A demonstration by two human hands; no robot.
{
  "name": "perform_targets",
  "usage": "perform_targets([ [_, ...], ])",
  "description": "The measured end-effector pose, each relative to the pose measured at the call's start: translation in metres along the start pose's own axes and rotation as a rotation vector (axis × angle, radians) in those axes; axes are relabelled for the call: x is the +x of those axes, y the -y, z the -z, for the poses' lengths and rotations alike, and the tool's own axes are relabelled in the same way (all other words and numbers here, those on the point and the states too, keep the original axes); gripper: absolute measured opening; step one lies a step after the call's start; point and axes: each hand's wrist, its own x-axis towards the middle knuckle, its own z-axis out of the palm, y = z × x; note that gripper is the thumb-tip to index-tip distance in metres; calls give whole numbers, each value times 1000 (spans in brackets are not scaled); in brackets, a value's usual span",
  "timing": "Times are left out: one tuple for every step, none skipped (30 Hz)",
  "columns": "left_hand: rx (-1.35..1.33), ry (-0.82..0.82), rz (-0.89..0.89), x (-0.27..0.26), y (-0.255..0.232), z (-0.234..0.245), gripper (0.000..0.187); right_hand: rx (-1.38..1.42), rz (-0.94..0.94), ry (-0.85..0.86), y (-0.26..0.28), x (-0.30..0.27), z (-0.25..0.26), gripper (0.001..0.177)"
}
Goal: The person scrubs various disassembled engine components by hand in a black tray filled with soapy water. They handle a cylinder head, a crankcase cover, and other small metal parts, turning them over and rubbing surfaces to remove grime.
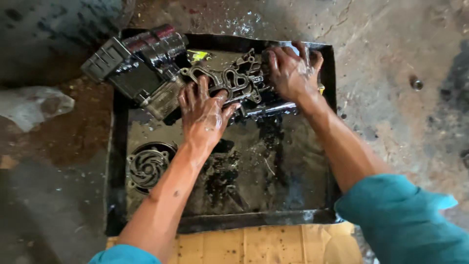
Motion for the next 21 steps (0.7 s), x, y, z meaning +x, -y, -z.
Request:
perform_targets([
  [7,-5,-2,0,1,3,53,-37,64,-115,2,-5,1,38],
  [14,-9,-3,0,2,5,53,-76,127,-230,4,-8,2,40],
  [12,-18,-7,3,2,4,53,-127,189,-347,3,-17,1,42],
  [29,-28,-38,6,4,3,53,-92,185,-372,2,-37,-5,45],
  [45,-35,-50,5,6,-1,52,-54,197,-383,-1,-58,-12,49],
  [60,-41,-61,3,9,-4,52,-16,208,-394,-2,-68,-18,53],
  [43,-43,-51,-1,9,-8,52,-30,206,-388,-5,-72,-22,52],
  [25,-44,-41,-4,7,-11,53,-45,204,-382,-8,-74,-24,51],
  [22,-63,-40,2,8,-9,53,-53,203,-399,-9,-62,-22,50],
  [39,-57,-42,7,8,-7,53,-43,145,-345,-9,-42,-17,44],
  [57,-40,-40,7,7,-4,52,-31,82,-280,-9,-23,-13,39],
  [74,-23,-39,6,5,-2,51,-19,19,-215,-8,-12,-10,34],
  [64,-24,-31,2,4,-1,51,-31,52,-227,-8,-12,-10,34],
  [54,-24,-23,-2,2,1,51,-44,85,-240,-8,-15,-11,35],
  [46,-31,-29,2,2,4,51,-58,110,-266,-7,-17,-11,35],
  [60,-10,-29,6,3,7,51,-50,136,-321,-6,-27,-14,41],
  [65,11,-16,7,3,6,50,-50,173,-366,-7,-52,-21,47],
  [70,32,-3,8,4,5,50,-50,210,-411,-7,-71,-28,54],
  [42,28,-8,6,4,2,50,-65,221,-413,-8,-82,-32,54],
  [15,24,-13,6,3,0,51,-81,233,-415,-9,-90,-33,53],
  [-5,16,-18,7,4,0,51,-90,246,-423,-8,-90,-32,53],
])
